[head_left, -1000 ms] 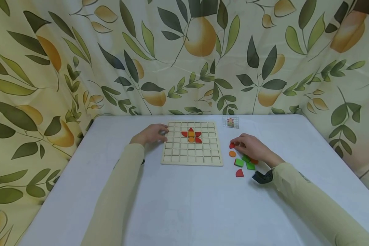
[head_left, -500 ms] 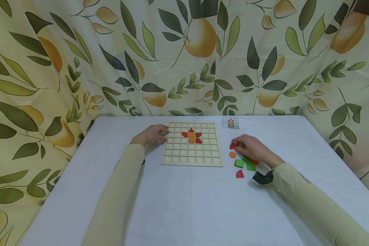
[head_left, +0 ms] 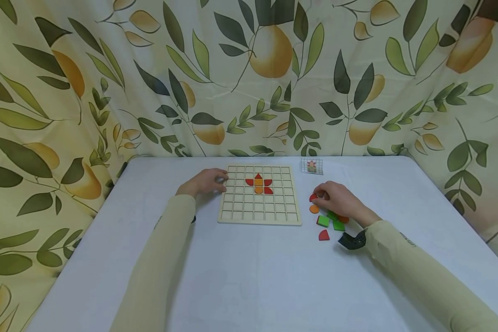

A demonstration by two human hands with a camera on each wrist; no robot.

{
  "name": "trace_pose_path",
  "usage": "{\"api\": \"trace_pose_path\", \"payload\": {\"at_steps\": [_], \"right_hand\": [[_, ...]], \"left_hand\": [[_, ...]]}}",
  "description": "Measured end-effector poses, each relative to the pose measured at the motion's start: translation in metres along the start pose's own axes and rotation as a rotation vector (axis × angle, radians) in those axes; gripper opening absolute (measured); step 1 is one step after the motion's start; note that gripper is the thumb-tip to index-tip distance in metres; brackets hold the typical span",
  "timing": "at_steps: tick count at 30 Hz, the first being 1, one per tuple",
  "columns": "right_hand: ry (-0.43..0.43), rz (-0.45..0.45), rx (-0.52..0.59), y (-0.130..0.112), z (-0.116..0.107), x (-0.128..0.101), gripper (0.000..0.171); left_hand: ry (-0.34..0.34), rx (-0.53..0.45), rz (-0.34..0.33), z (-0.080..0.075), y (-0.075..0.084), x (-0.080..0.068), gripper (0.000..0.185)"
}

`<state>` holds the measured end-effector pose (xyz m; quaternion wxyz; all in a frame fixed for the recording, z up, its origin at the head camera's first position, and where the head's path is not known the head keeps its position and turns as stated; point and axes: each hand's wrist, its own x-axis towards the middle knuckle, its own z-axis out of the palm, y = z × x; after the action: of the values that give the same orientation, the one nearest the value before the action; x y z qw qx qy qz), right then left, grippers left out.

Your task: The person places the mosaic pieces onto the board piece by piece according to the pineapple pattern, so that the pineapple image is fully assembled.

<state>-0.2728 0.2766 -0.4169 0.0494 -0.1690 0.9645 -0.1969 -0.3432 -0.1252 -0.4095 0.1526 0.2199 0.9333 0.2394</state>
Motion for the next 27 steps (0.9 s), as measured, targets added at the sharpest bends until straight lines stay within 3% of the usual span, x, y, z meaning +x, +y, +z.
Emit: {"api": "trace_pose_path", "payload": {"at_steps": [27], "right_hand": [[-0.014,-0.04,-0.002,0.0017,0.0006,0.0043,0.027]], "left_hand": [[0.001,-0.025,-0.028,0.0008,-0.0004,-0.0001,0.045]]}}
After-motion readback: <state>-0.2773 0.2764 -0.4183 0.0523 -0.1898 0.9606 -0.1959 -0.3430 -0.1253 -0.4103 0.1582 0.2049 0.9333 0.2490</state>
